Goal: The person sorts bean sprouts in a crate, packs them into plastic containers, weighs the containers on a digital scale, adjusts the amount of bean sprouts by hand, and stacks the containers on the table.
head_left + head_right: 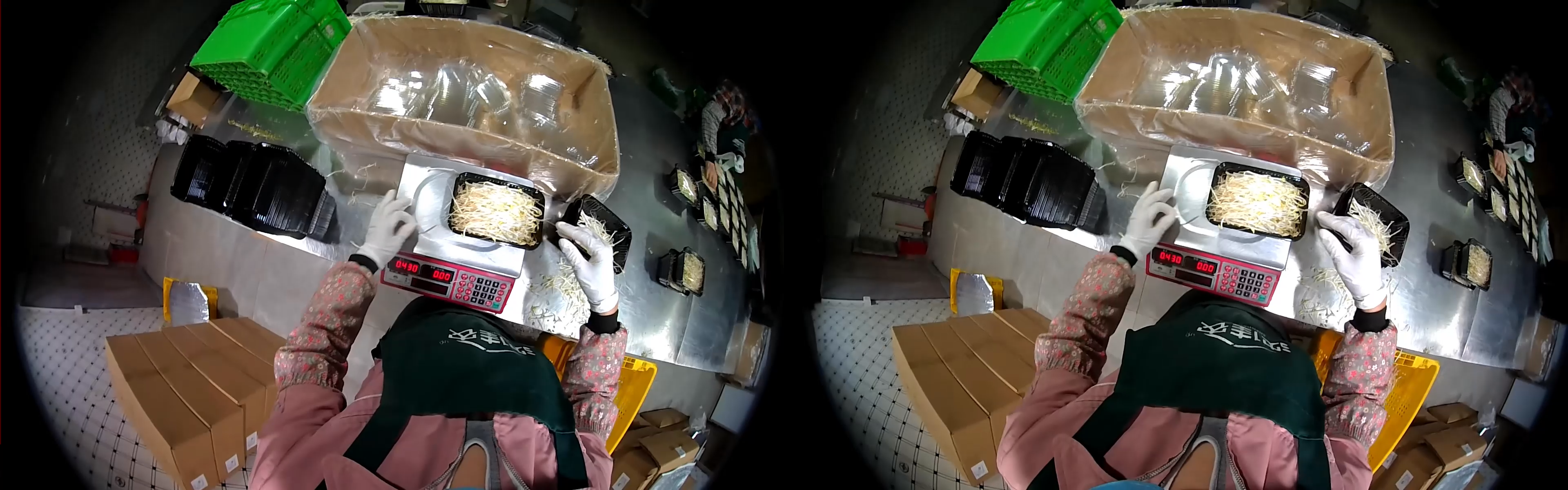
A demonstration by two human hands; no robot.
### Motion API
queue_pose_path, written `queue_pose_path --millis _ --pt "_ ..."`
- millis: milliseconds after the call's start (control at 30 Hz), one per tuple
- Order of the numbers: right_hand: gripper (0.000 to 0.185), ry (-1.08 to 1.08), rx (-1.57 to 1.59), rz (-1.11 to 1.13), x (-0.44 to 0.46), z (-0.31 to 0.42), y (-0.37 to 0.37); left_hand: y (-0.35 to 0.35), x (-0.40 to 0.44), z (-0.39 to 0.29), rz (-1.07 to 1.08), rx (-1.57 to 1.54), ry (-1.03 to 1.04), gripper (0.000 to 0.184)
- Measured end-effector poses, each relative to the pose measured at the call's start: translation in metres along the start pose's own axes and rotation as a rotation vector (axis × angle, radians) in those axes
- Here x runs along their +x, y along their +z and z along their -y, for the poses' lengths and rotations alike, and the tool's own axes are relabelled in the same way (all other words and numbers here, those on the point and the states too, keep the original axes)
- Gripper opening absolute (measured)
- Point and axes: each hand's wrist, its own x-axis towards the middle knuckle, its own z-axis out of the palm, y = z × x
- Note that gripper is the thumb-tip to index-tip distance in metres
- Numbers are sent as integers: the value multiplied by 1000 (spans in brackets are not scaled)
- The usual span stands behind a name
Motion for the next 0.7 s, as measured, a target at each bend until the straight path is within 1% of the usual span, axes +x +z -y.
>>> queue_pose_path --millis 33,67,133,167,200,267,300,333,367,400,467,500,533,567,600,633,667,700 --pt "22 20 -7 -41 -3 -4 -3 -11 5 -11 -80 -67 -70 8" --pt "22 56 63 -84 -7 -12 -6 -20 12 -23 -157 -140 -136 8" --pt "20 245 315 -186 -7 -11 -9 -24 27 -39 -414 -251 -126 8" --pt "20 211 323 -220 -4 -8 -9 -18 41 -52 -513 -313 -32 9" --pt "20 151 258 -234 2 -6 -7 -21 57 -81 -495 -268 44 11" --pt "21 131 276 -203 9 4 1 1 81 -104 -429 -312 205 17" --pt "20 82 256 -196 12 10 7 15 86 -110 -294 -211 215 17" --pt "20 -6 120 -155 13 8 9 22 90 -115 -160 -108 222 18" --pt "20 -10 103 -134 10 9 8 26 92 -118 -138 -17 222 22" --pt "20 -15 86 -113 7 9 8 26 96 -109 -142 -14 229 22" --pt "20 -53 30 -121 0 8 -1 28 105 -69 -141 -307 -66 26" --pt "19 52 148 -173 -6 0 -4 32 102 -50 -340 -206 -5 30" --pt "19 156 266 -222 -10 -6 -6 44 104 -6 -304 -48 -16 36" --pt "19 214 362 -275 -12 -8 -7 45 104 2 -223 117 -67 38" --pt "19 226 382 -313 -12 -11 -6 45 104 4 -142 281 -118 40" --pt "19 221 353 -292 -13 -11 -6 43 104 7 70 326 -220 38" --pt "20 220 324 -273 -14 -11 -6 44 108 10 71 215 -251 25" --pt "20 211 293 -234 -14 -8 -7 45 108 15 83 233 -230 20"
